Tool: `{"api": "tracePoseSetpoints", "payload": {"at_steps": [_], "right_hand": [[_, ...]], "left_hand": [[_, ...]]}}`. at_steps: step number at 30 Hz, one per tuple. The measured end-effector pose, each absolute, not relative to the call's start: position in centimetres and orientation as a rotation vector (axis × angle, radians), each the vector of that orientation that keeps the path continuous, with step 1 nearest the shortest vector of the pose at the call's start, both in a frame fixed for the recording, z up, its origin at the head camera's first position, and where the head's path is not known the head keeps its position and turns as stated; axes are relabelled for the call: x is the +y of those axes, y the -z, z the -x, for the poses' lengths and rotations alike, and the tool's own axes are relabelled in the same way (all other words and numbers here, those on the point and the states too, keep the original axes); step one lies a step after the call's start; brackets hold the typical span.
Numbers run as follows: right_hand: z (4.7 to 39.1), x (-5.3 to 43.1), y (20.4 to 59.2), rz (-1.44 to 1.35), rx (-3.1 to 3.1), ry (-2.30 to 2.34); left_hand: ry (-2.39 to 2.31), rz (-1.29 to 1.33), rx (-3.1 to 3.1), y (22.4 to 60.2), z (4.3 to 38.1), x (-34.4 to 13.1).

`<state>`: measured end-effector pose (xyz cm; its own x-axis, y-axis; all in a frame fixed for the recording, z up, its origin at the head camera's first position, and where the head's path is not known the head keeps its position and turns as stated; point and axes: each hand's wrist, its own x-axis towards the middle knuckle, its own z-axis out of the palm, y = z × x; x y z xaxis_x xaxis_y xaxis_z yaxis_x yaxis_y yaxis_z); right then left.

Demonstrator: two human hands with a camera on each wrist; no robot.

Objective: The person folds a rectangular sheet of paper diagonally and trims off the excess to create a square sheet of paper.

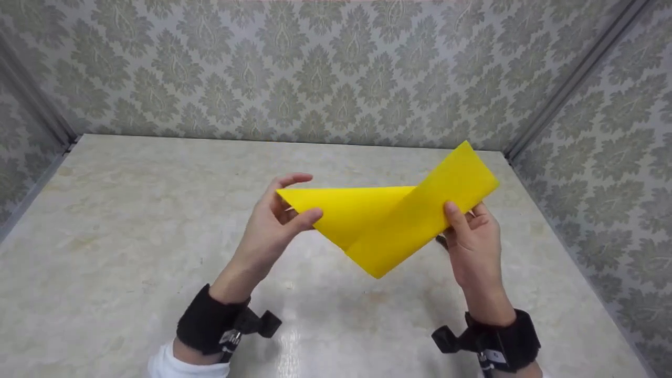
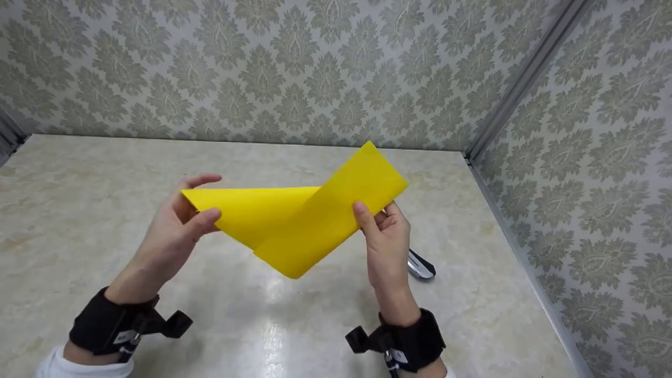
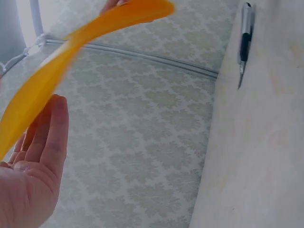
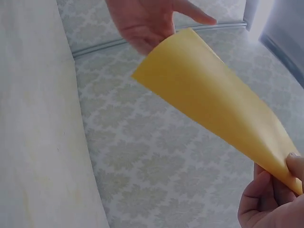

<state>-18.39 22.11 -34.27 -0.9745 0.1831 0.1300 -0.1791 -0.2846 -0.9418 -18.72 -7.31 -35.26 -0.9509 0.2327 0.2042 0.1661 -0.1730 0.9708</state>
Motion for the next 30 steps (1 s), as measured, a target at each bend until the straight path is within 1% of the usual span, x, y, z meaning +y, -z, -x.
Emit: {"api": "tracePoseSetpoints", "payload": {"at_steps": [3,8,11,13,16,19,25,30], "right_hand": [[18.4,22.7,34.0,-0.007,-1.750,-2.297],[18.3,22.9,33.8,0.000,-1.776,-2.234],[18.2,22.5,33.9,-0.003,-1.812,-2.187],[18.0,22.1,34.0,-0.011,-1.854,-2.154],[17.7,21.4,34.3,-0.037,-1.917,-2.130],[17.5,20.7,34.5,-0.057,-1.958,-2.124],[17.1,20.0,34.7,-0.054,-2.018,-2.119],[16.7,19.7,34.7,-0.041,-2.027,-2.136]], "left_hand": [[-2.233,-0.459,2.156,34.9,18.8,-8.2],[-1.751,-0.722,2.411,35.1,18.2,-8.0],[-1.493,-0.870,2.468,35.5,17.7,-6.7],[-1.403,-0.931,2.466,36.0,17.5,-5.6],[-1.358,-0.979,2.473,36.7,17.3,-4.2],[-1.382,-0.969,2.485,37.2,17.2,-3.5],[-1.427,-0.926,2.474,37.6,17.1,-3.1],[-1.337,-1.002,2.458,37.7,17.0,-3.0]]}}
